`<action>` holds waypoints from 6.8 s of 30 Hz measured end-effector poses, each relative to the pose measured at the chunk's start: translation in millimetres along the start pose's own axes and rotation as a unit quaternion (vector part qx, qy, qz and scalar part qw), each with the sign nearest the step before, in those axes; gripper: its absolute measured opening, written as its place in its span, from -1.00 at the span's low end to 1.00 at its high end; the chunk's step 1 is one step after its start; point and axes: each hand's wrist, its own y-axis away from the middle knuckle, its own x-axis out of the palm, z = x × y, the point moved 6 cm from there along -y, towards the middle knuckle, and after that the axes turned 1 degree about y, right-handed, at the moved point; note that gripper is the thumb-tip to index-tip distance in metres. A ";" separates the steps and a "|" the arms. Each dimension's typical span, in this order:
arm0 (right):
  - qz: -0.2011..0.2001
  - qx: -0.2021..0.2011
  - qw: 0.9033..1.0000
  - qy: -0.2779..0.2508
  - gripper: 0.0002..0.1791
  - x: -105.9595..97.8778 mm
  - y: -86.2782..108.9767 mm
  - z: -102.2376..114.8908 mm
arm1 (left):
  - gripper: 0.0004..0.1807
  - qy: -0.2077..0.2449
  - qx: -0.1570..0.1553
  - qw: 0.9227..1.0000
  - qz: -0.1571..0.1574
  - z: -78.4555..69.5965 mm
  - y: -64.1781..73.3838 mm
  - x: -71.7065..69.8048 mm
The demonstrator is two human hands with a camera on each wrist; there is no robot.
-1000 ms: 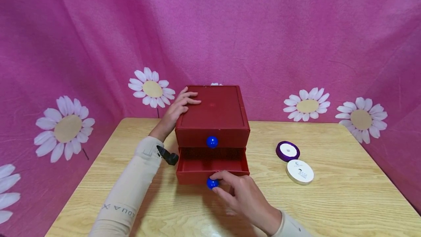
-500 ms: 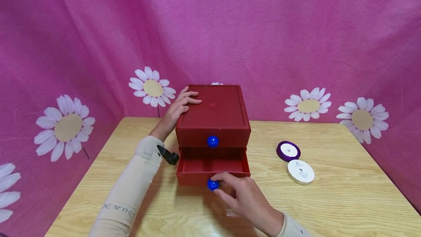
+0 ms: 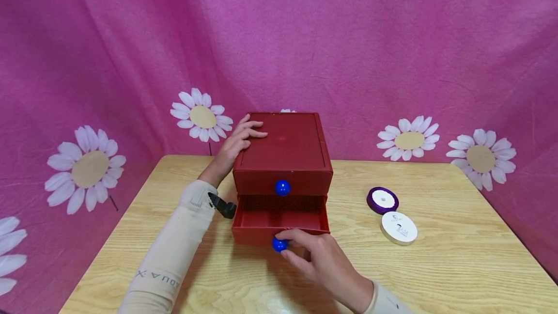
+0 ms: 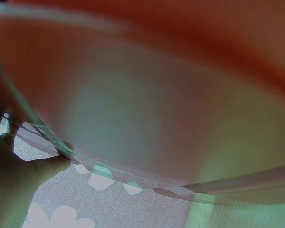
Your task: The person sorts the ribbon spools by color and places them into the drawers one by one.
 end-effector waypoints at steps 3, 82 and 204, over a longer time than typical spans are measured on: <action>0.014 0.007 1.000 -0.004 -0.67 1.7 -1.9 -0.9 | -0.56 -0.002 0.002 1.000 0.000 -0.6 0.1 -0.2; 0.115 0.024 0.990 -0.078 -0.61 16.0 37.2 19.0 | -0.55 -0.007 0.003 1.000 -0.002 -1.3 1.5 -1.6; -0.201 -0.023 0.974 0.099 -0.61 -106.8 46.3 -13.7 | -0.55 -0.004 0.008 1.000 0.004 -3.7 2.1 0.4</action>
